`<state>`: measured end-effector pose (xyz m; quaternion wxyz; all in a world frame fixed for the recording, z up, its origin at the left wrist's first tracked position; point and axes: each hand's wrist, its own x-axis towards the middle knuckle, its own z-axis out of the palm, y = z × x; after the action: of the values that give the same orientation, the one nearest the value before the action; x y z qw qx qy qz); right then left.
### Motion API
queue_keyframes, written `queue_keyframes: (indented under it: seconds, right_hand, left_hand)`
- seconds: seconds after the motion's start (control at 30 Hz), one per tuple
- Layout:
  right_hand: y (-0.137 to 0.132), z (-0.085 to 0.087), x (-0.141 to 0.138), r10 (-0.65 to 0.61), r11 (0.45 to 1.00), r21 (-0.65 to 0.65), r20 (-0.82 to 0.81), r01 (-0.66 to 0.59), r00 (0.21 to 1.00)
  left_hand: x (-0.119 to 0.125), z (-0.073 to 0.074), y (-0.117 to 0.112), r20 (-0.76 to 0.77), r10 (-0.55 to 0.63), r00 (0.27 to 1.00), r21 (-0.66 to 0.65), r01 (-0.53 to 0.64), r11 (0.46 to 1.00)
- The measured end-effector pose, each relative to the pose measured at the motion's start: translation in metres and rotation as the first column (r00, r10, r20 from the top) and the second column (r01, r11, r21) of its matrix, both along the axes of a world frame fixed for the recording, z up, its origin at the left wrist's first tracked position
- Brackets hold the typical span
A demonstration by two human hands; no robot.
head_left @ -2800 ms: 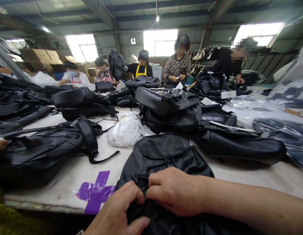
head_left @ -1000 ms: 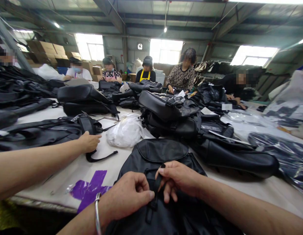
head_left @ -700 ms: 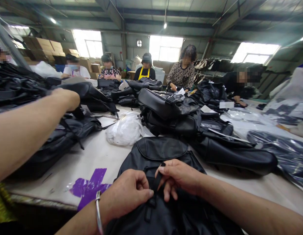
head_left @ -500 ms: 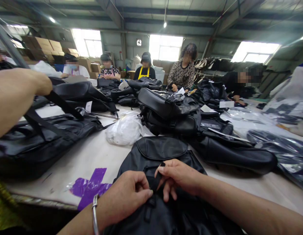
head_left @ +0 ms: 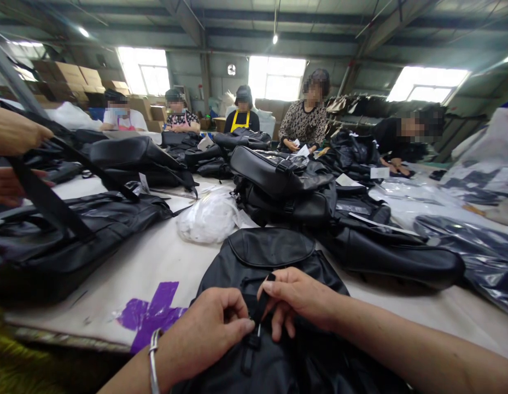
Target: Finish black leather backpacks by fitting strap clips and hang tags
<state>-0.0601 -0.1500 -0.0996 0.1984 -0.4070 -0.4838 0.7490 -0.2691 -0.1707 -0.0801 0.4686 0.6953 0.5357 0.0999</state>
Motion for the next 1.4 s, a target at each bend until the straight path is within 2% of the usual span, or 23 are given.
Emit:
queue_keyframes:
  seconds: [0.27,0.4,0.47,0.5,0.53,0.57,0.63,0.7,0.77,0.8,0.83,0.87,0.9,0.97,1.03,1.07,1.13,1.2,1.27,1.4]
  right_hand:
    - [-0.005,0.009,-0.003,0.006,0.998,0.056,0.073,-0.01,0.997]
    - [-0.017,0.017,-0.002,0.0,0.975,0.217,0.208,-0.046,0.978]
    - [-0.023,0.024,-0.001,0.014,0.909,0.39,0.323,-0.146,0.946]
    - [-0.027,0.028,0.0,0.019,0.84,0.495,0.383,-0.222,0.924]
    - [-0.03,0.032,0.001,0.02,0.742,0.596,0.437,-0.307,0.899]
    - [-0.033,0.034,0.001,0.019,0.622,0.679,0.484,-0.389,0.875]
    - [-0.038,0.037,0.0,0.009,0.383,0.758,0.569,-0.529,0.822]
    - [-0.043,0.035,-0.003,-0.002,0.156,0.751,0.65,-0.642,0.76]
    - [-0.046,0.032,-0.006,-0.027,-0.036,0.708,0.704,-0.705,0.709]
    - [-0.046,0.031,-0.007,-0.038,-0.101,0.688,0.72,-0.719,0.693]
    - [-0.047,0.031,-0.007,-0.042,-0.139,0.672,0.73,-0.727,0.683]
    - [-0.046,0.032,-0.007,-0.034,-0.142,0.664,0.738,-0.734,0.674]
    - [-0.045,0.034,-0.006,-0.008,-0.114,0.665,0.743,-0.738,0.67]
    - [-0.041,0.039,-0.001,0.114,-0.001,0.701,0.708,-0.713,0.697]
    - [-0.037,0.043,0.004,0.219,0.189,0.756,0.59,-0.627,0.777]
    - [-0.034,0.043,0.006,0.224,0.297,0.764,0.527,-0.573,0.82]
    - [-0.031,0.04,0.009,0.141,0.498,0.726,0.472,-0.474,0.87]
    - [-0.03,0.037,0.007,0.069,0.646,0.631,0.512,-0.43,0.856]
    - [-0.032,0.036,0.004,0.08,0.741,0.517,0.566,-0.429,0.82]
    - [-0.038,0.039,-0.004,0.145,0.847,0.31,0.647,-0.432,0.749]
  left_hand:
    - [0.002,-0.001,0.0,-0.02,-0.003,1.0,0.035,0.004,0.999]
    - [0.002,-0.002,-0.001,-0.018,-0.004,1.0,0.045,0.005,0.999]
    - [0.001,-0.004,-0.002,-0.009,-0.007,1.0,0.037,0.008,0.999]
    - [0.001,-0.005,-0.002,0.0,-0.009,1.0,0.036,0.009,0.999]
    - [0.001,-0.005,-0.002,0.008,-0.011,1.0,0.035,0.011,0.999]
    - [0.001,-0.006,-0.002,0.015,-0.015,1.0,0.038,0.014,0.999]
    - [0.0,-0.007,-0.002,0.027,-0.027,0.999,0.045,0.026,0.999]
    - [-0.003,-0.006,-0.003,0.043,-0.046,0.998,0.06,0.044,0.997]
    - [-0.006,-0.006,-0.003,0.06,-0.065,0.996,0.075,0.061,0.995]
    - [-0.008,-0.006,-0.004,0.063,-0.068,0.996,0.081,0.063,0.995]
    - [-0.01,-0.006,-0.004,0.063,-0.066,0.996,0.088,0.06,0.994]
    - [-0.012,-0.006,-0.005,0.061,-0.06,0.996,0.093,0.054,0.994]
    - [-0.014,-0.006,-0.006,0.061,-0.054,0.997,0.095,0.048,0.994]
    - [-0.018,-0.006,-0.007,0.064,-0.043,0.997,0.101,0.036,0.994]
    - [-0.02,-0.005,-0.008,0.07,-0.036,0.997,0.106,0.029,0.994]
    - [-0.022,-0.004,-0.009,0.07,-0.032,0.997,0.108,0.024,0.994]
    - [-0.024,-0.003,-0.011,0.067,-0.02,0.998,0.124,0.011,0.992]
    - [-0.026,-0.004,-0.013,0.072,-0.013,0.997,0.144,0.003,0.99]
    - [-0.027,-0.005,-0.015,0.078,-0.013,0.997,0.168,0.0,0.986]
    - [-0.025,-0.008,-0.017,0.074,-0.037,0.997,0.231,0.019,0.973]
